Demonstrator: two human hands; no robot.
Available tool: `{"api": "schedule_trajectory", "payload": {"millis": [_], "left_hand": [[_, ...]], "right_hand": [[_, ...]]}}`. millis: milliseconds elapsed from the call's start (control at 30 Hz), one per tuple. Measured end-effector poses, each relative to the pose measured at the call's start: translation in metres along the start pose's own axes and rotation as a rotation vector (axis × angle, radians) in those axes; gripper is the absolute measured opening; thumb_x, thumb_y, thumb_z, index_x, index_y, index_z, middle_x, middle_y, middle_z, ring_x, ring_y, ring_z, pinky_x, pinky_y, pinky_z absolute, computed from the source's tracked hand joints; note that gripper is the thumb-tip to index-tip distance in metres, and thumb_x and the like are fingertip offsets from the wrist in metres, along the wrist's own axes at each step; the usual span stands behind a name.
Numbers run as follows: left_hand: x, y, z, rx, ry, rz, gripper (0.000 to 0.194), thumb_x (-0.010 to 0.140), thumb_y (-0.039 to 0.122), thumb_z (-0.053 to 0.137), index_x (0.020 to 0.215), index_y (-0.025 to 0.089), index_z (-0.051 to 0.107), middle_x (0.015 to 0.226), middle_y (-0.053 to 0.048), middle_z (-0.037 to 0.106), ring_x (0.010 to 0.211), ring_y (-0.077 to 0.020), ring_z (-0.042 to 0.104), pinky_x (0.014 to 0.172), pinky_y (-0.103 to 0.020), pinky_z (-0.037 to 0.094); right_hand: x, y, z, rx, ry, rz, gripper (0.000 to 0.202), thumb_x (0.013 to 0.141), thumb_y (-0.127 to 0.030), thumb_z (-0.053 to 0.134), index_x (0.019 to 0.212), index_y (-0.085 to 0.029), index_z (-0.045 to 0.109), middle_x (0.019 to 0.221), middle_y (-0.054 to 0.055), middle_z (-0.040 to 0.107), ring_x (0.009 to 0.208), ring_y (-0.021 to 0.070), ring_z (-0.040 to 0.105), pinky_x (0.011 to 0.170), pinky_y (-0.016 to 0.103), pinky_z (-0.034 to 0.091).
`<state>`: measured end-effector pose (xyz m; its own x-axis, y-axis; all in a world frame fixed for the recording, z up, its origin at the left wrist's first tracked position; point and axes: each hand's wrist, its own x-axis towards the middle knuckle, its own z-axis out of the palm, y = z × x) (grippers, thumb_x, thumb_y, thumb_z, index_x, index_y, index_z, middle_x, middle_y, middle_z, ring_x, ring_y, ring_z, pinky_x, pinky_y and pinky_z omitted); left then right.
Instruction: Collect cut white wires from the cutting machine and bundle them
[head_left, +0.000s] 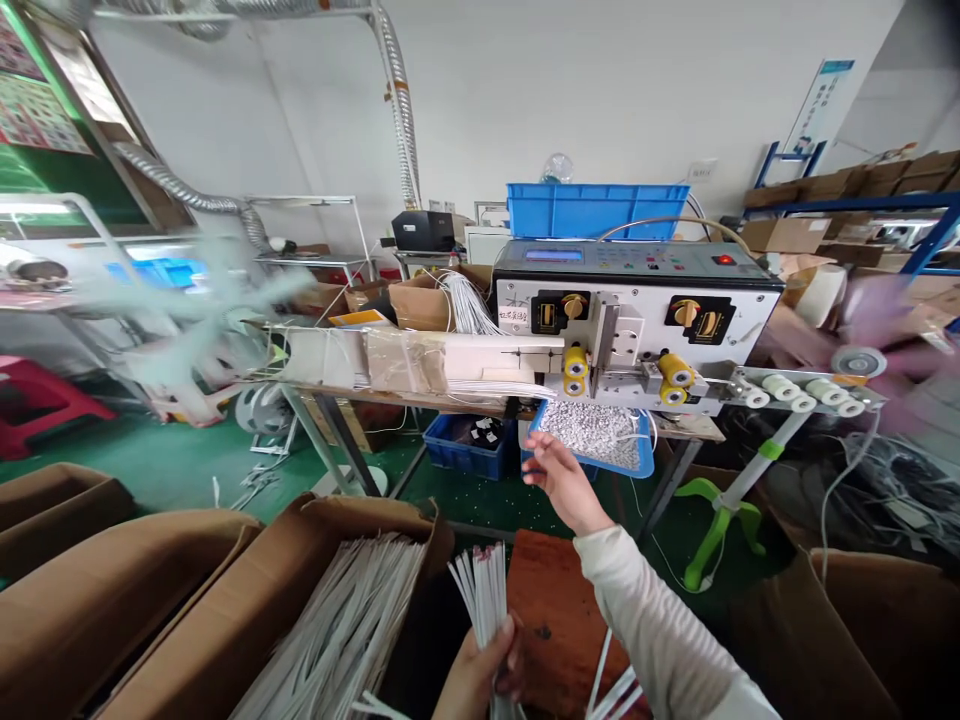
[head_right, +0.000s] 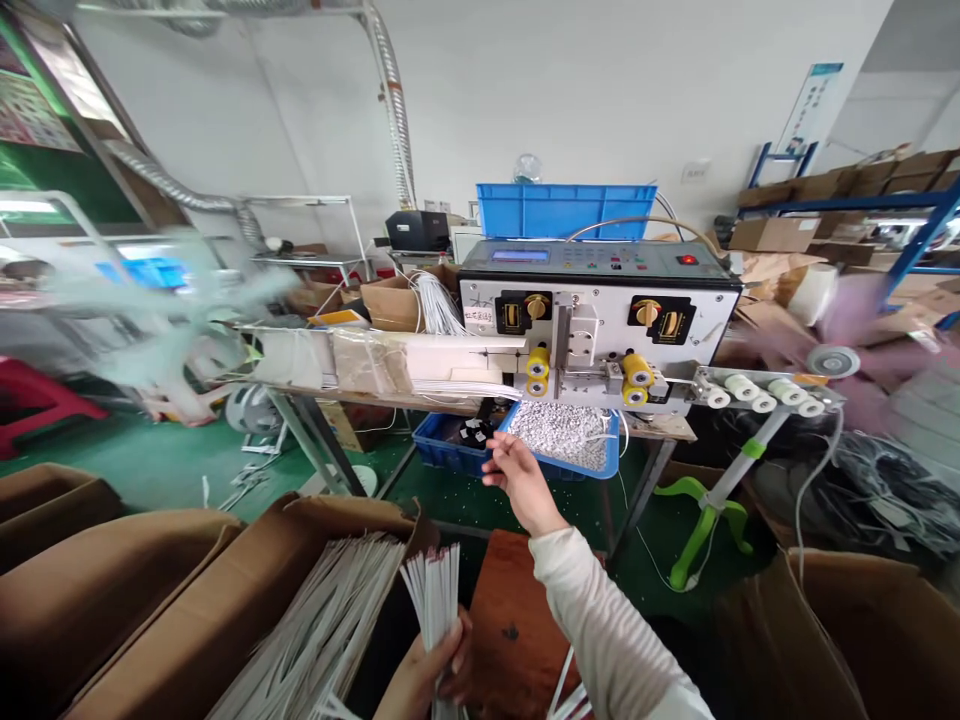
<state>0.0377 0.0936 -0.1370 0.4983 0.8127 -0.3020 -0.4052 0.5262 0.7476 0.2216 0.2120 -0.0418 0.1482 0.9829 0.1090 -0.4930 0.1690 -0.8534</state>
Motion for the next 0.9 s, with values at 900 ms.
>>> {"api": "schedule_trajectory", "payload": {"millis": [900], "left_hand": [[-0.004, 0.000, -0.016, -0.048, 0.015, 0.067, 0.053, 0.071, 0.061, 0.080, 0.085, 0.018, 0.053, 0.057, 0.006, 0.048, 0.042, -0.0054, 0.034, 0.047, -0.024, 0.036]], "right_hand": [[0.095, -0.003, 0.060, 0.067, 0.464, -0.116, 0.029, 0.077, -0.042, 0.067, 0.097, -0.026, 0.054, 0.115, 0.003, 0.065, 0.110, 0.0170, 0.059, 0.076, 0.026, 0.049]]}}
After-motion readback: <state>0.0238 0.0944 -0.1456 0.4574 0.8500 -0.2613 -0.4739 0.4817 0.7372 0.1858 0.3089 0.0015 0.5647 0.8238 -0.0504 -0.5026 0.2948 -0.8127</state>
